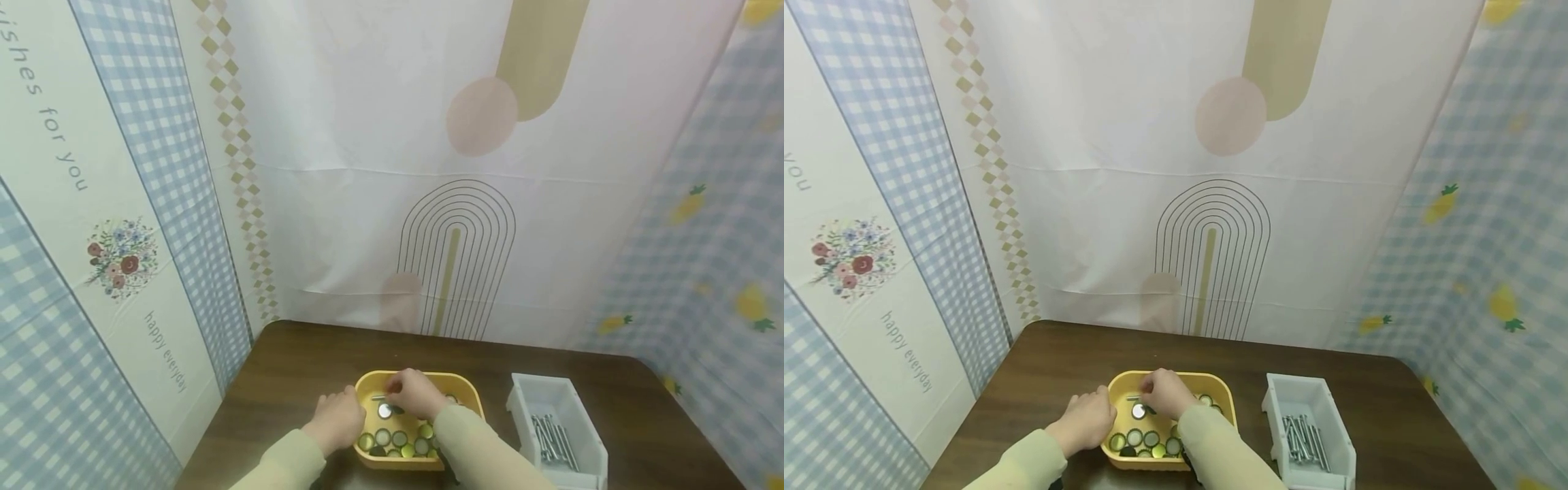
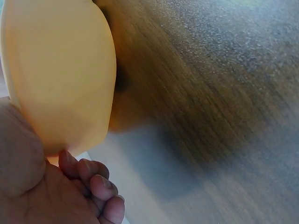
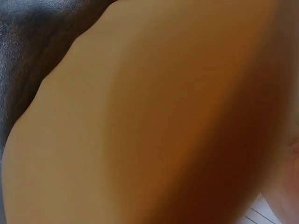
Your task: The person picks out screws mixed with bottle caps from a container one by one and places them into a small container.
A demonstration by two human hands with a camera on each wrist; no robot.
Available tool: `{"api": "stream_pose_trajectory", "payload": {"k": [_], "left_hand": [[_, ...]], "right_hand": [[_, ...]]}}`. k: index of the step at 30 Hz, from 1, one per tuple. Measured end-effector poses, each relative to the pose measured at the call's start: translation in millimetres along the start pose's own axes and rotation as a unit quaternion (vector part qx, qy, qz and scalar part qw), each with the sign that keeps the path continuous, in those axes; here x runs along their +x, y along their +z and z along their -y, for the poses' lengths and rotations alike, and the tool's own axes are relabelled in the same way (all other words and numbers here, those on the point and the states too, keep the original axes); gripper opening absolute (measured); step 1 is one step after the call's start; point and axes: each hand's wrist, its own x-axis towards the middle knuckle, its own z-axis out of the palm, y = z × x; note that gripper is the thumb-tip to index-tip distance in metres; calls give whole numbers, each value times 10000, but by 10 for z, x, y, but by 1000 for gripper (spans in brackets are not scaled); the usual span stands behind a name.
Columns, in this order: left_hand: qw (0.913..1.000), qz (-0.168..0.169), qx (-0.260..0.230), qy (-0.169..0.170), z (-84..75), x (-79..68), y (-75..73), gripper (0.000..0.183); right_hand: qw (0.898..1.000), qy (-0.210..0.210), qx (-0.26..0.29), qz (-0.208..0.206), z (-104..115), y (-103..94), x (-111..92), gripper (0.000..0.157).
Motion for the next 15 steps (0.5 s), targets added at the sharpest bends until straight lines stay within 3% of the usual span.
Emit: {"api": "stream_pose_trajectory", "payload": {"k": [8,15], "left_hand": [[10000,3,-7,-29,-18,9,8,29],[9999,-16,99,-78,-8,12,24,30]], "right_hand": [[10000,-40,5,-89,-51,48,-29,4],[9994,62,32,-336,-72,125,-59,17]]}}
